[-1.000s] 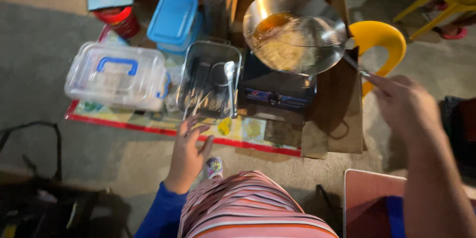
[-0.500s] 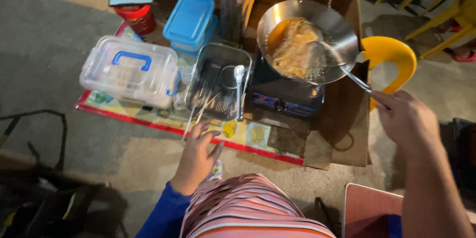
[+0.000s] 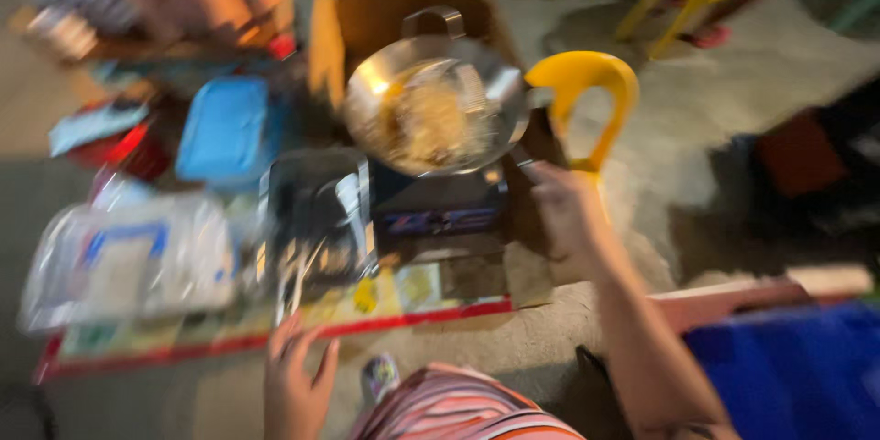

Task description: The person slices a block of cheese into thin strips on a yellow cutting board and places them into a container. Then the person moves to a portable stove and uses a strainer and tongs to stir and lift fries frying in a wok of hot oil.

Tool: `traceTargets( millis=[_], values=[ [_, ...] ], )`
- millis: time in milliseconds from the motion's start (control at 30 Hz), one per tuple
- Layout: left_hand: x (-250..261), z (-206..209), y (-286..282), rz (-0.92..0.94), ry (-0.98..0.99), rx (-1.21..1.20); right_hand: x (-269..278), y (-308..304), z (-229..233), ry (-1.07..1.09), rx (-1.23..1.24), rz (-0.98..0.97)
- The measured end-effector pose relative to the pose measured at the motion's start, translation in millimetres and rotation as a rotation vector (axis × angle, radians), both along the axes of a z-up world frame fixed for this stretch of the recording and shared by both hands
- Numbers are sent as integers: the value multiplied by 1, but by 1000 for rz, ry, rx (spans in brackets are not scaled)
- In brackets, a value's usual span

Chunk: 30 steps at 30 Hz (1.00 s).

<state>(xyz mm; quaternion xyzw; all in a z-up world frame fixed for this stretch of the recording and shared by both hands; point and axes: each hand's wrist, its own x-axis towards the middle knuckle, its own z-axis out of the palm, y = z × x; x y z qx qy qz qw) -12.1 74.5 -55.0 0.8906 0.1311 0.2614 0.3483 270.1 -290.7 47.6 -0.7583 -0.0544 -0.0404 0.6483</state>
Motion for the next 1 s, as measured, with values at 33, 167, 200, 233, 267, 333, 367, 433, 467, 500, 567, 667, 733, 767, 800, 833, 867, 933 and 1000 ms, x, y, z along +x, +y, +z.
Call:
traceTargets(
  millis=[33, 167, 200, 233, 267, 333, 367, 433, 467, 500, 567, 667, 733, 767, 800, 833, 867, 933, 1000],
  values=[
    [3, -11, 4, -15, -35, 42, -11, 12, -11, -385, -448, 32],
    [21, -64, 22, -83, -141, 9, -40, 34, -29, -267, -334, -34],
    [23, -75, 25, -68, -134, 20, -44, 37, -31, -270, -318, -41],
    [27, -85, 28, -53, -130, 31, -47, 39, -32, -222, -306, -58],
    [32, -93, 32, -38, -126, 42, -48, 41, -33, -175, -293, -75],
    [37, -105, 38, -48, -116, 37, -51, 41, -39, -137, -258, -81],
    [38, -108, 42, -53, -107, 36, -54, 42, -42, -146, -233, -72],
    [44, -111, 47, -90, -147, 74, -55, 42, -49, -150, -162, -76],
    [49, -110, 50, -106, -171, 92, -55, 44, -52, -144, -114, -88],
    [51, -109, 51, -115, -160, 88, -57, 45, -55, -137, -69, -96],
    [54, -106, 53, -134, -137, 81, -60, 47, -60, 106, 93, -117],
    [64, -99, 58, -200, -119, 14, -65, 49, -67, 249, 154, -138],
    [69, -93, 61, -224, -117, -2, -65, 50, -69, 221, 129, -156],
    [71, -92, 61, -234, -118, -10, -65, 52, -70, 183, 114, -166],
    [74, -91, 64, -247, -114, 3, -64, 53, -71, 146, 99, -175],
    [75, -92, 67, -261, -105, 16, -66, 55, -73, 123, 86, -181],
    [76, -94, 71, -276, -97, 30, -67, 58, -75, 101, 73, -187],
    [82, -105, 78, -279, -138, 33, -71, 59, -79, 60, 47, -187],
    [97, -115, 93, -347, -203, 21, -72, 63, -80, 28, 37, -197]
  ],
)
